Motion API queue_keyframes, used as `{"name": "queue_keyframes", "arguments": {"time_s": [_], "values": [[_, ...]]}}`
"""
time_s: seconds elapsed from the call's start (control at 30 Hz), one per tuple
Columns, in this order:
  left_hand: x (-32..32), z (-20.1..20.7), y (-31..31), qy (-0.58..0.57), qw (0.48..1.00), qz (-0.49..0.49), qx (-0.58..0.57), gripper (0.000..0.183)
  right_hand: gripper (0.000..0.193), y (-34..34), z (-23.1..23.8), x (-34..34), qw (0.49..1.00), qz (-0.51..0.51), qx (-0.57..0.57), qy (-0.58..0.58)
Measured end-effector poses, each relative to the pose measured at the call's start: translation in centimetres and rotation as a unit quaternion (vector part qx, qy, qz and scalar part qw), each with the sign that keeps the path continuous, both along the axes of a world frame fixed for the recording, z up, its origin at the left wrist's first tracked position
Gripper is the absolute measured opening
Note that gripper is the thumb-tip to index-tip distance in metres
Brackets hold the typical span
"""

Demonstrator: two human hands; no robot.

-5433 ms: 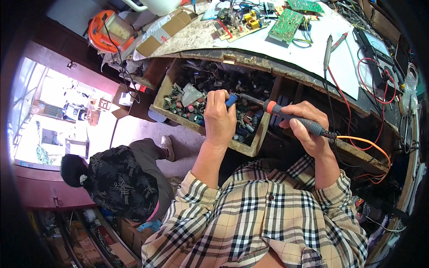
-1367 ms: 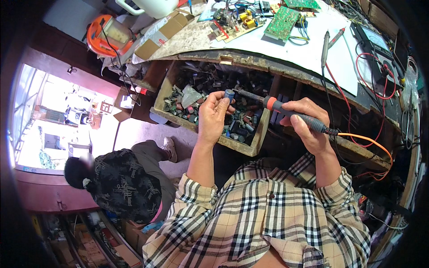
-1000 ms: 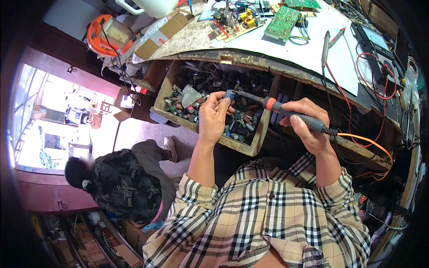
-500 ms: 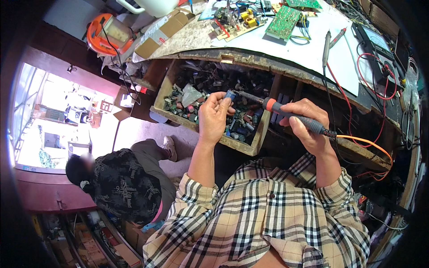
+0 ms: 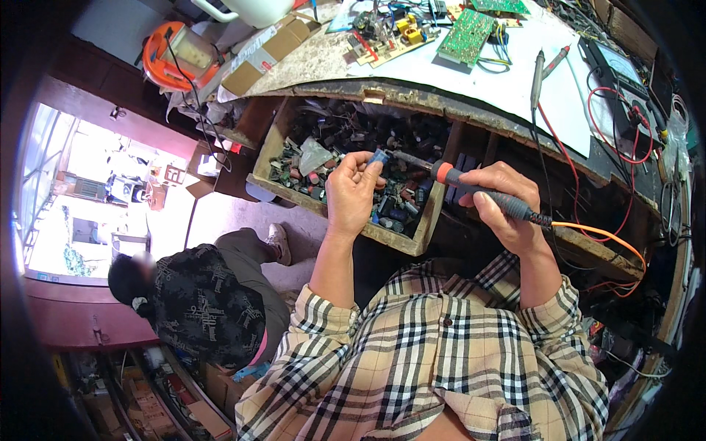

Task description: The person uses a soldering iron to apply heat to small electronic components picked from a drawer. They repeatedly pick up different components, apply the soldering iron, and return them to the drawer. The workspace is cluttered with circuit boards and tools.

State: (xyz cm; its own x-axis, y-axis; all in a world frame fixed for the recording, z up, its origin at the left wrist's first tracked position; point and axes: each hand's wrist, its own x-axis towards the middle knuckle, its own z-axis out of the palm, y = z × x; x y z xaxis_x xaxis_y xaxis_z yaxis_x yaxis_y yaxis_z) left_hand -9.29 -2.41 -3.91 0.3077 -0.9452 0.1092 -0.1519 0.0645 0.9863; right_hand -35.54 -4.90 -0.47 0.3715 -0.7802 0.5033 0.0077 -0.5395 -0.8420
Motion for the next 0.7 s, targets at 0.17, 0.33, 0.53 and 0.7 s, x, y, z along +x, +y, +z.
{"name": "queue_keyframes", "arguments": {"time_s": [0.17,0.33,0.53,0.7], "values": [[-0.01,-0.15,-0.04,0.008,1.0,0.002,-0.003,0.017,0.023,-0.02,0.06,-0.03,1.0,0.002,-0.011,0.018],[0.12,-0.28,-0.01,0.011,1.0,0.005,-0.002,0.016,0.023,0.0,0.12,-0.02,1.0,-0.005,-0.007,0.017],[0.11,-0.2,-0.01,0.011,1.0,0.003,0.004,0.016,0.025,-0.09,0.39,0.1,0.999,0.006,-0.029,0.018],[0.02,-0.06,0.06,0.021,1.0,0.009,-0.004,0.015,0.026,0.0,0.62,0.04,0.999,0.013,-0.031,0.035]]}}
